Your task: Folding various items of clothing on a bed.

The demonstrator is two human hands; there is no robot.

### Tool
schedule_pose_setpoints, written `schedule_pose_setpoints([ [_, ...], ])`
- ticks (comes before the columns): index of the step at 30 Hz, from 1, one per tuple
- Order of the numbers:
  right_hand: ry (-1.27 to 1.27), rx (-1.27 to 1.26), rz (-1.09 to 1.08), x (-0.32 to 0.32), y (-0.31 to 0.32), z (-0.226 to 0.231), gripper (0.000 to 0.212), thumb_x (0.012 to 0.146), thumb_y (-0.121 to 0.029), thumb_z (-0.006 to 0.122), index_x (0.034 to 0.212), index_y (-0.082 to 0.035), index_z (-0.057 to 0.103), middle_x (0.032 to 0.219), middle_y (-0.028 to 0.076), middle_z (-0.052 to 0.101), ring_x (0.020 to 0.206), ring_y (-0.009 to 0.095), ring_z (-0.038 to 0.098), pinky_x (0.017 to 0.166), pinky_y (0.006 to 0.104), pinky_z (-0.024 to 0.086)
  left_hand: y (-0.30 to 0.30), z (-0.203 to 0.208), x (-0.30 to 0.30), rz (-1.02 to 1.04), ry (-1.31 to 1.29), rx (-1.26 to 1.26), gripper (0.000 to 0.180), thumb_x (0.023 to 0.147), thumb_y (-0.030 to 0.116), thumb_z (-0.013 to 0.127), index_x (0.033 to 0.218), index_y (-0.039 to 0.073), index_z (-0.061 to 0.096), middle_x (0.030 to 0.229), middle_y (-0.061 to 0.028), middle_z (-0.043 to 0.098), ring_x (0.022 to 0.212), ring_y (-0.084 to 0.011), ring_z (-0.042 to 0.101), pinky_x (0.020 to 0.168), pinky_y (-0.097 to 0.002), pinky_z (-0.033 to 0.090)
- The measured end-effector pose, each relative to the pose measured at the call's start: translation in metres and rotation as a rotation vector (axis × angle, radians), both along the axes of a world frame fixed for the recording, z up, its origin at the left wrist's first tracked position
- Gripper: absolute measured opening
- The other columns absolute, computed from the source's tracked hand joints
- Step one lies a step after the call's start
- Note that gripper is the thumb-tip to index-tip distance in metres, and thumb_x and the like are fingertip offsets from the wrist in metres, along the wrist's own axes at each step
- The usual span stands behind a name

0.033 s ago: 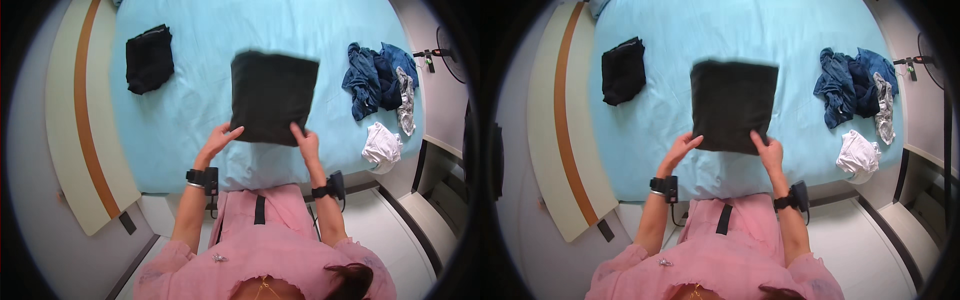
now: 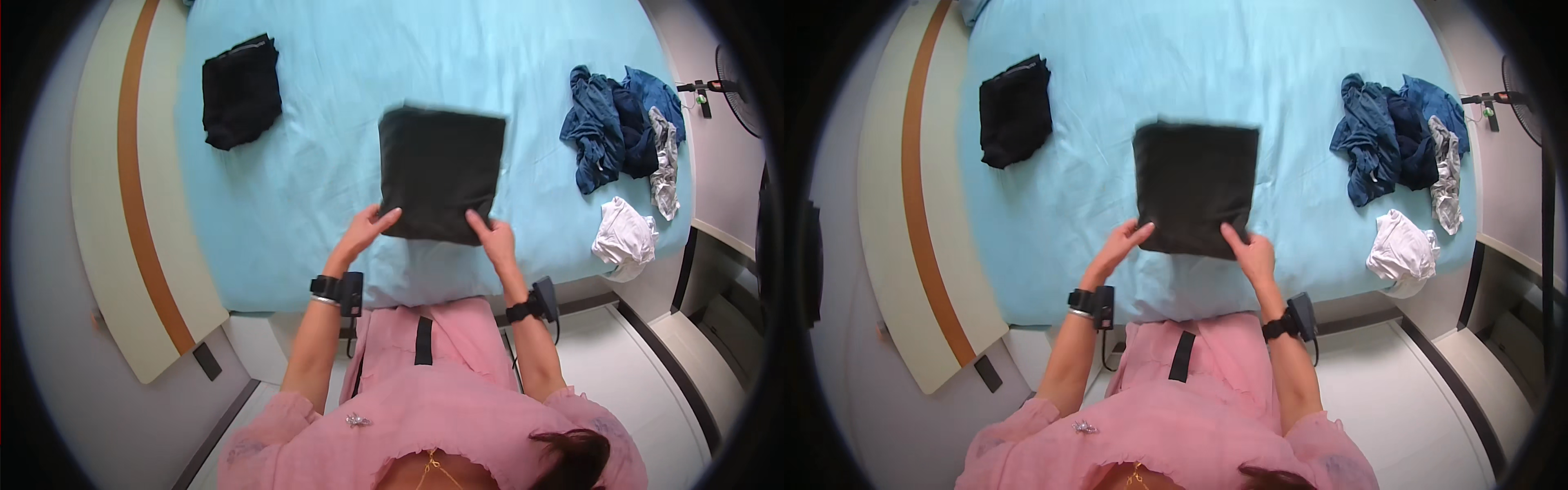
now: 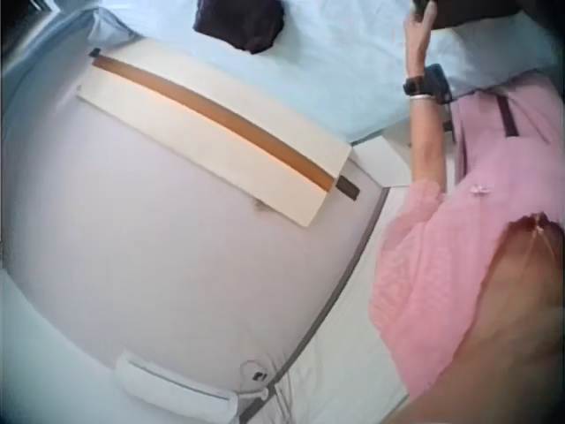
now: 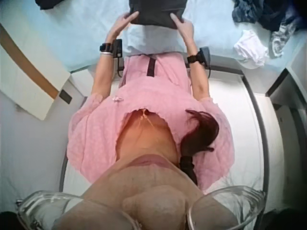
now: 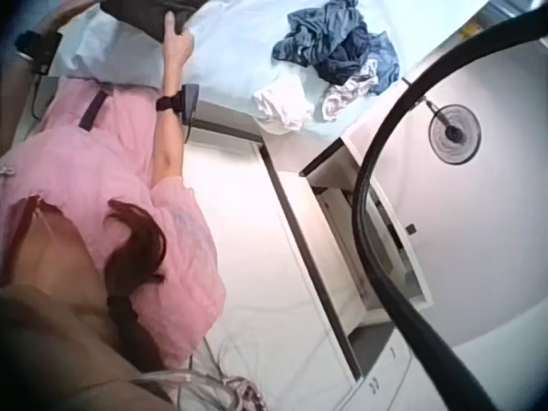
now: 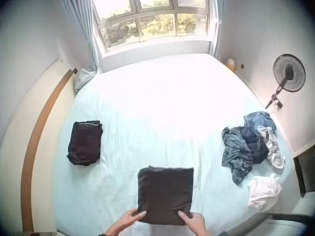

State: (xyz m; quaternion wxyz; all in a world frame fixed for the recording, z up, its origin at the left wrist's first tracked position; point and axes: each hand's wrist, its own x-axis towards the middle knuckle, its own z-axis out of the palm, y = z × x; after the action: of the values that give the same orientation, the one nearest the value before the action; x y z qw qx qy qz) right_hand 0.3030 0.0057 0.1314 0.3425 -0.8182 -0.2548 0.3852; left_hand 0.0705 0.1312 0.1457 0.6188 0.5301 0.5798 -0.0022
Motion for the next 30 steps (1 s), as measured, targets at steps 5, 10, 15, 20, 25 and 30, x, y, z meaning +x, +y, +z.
schedule_pose_setpoints([
  [5, -0.014, -0.259, 0.148, -0.019, -0.025, -0.065, 0.063, 0.066, -0.055, 0.066, 0.076, 0.007, 0.058, 0.069, 0.017, 0.060, 0.065, 0.023, 0.057, 0.062, 0.0330, 0.045, -0.062, -0.096, -0.014, 0.146, 0.071, 0.056, 0.071, 0.067, 0.050, 0.069, 0.107, -0.006, 0.051, 0.090, -0.0128, 0.061, 0.084, -0.0173, 0.058, 0.069, -0.0276, 0.045],
  [10, 0.178, 0.095, -0.255, -0.004, 0.033, -0.067, 0.047, 0.073, -0.035, 0.070, 0.091, 0.006, 0.056, 0.080, 0.014, 0.062, 0.069, 0.019, 0.058, 0.066, 0.0296, 0.046, -0.039, -0.087, 0.032, 0.297, 0.003, 0.226, 0.050, 0.074, 0.039, 0.066, 0.100, -0.002, 0.052, 0.090, -0.0129, 0.060, 0.083, -0.0262, 0.057, 0.073, -0.0342, 0.044],
  [15, -0.030, 0.320, -0.125, -0.011, 0.031, -0.046, 0.030, 0.080, -0.024, 0.064, 0.093, 0.002, 0.057, 0.079, 0.009, 0.063, 0.070, 0.015, 0.057, 0.067, 0.0278, 0.045, -0.041, -0.064, 0.048, 0.179, 0.118, 0.547, 0.031, 0.079, 0.026, 0.061, 0.098, 0.003, 0.052, 0.094, -0.0130, 0.058, 0.091, -0.0313, 0.051, 0.084, -0.0411, 0.036],
  [20, -0.166, -0.065, -0.227, -0.001, 0.005, -0.073, 0.054, 0.081, -0.027, 0.059, 0.121, 0.002, 0.039, 0.117, 0.021, 0.047, 0.106, 0.031, 0.047, 0.089, 0.0384, 0.037, -0.049, -0.063, 0.070, 0.239, 0.355, 1.014, 0.040, 0.078, 0.011, 0.058, 0.116, 0.006, 0.048, 0.114, -0.0159, 0.050, 0.108, -0.0294, 0.045, 0.093, -0.0429, 0.031],
  [25, -0.630, 0.168, 0.038, -0.006, 0.033, -0.070, 0.050, 0.084, -0.016, 0.050, 0.129, 0.000, 0.034, 0.124, 0.018, 0.044, 0.111, 0.033, 0.043, 0.095, 0.0388, 0.034, -0.033, -0.047, 0.112, -0.578, 0.070, 1.149, 0.046, 0.080, 0.010, 0.053, 0.124, 0.010, 0.044, 0.136, -0.0086, 0.035, 0.129, -0.0256, 0.026, 0.105, -0.0451, 0.015],
  [30, -0.745, 0.314, 0.379, 0.004, 0.054, -0.085, 0.044, 0.084, -0.008, 0.046, 0.127, -0.003, 0.039, 0.129, 0.015, 0.041, 0.114, 0.029, 0.043, 0.094, 0.0395, 0.034, 0.001, -0.092, 0.107, -0.492, 0.370, 1.022, 0.051, 0.085, 0.030, 0.048, 0.132, 0.013, 0.036, 0.141, -0.0101, 0.025, 0.130, -0.0346, 0.018, 0.101, -0.0570, 0.009],
])
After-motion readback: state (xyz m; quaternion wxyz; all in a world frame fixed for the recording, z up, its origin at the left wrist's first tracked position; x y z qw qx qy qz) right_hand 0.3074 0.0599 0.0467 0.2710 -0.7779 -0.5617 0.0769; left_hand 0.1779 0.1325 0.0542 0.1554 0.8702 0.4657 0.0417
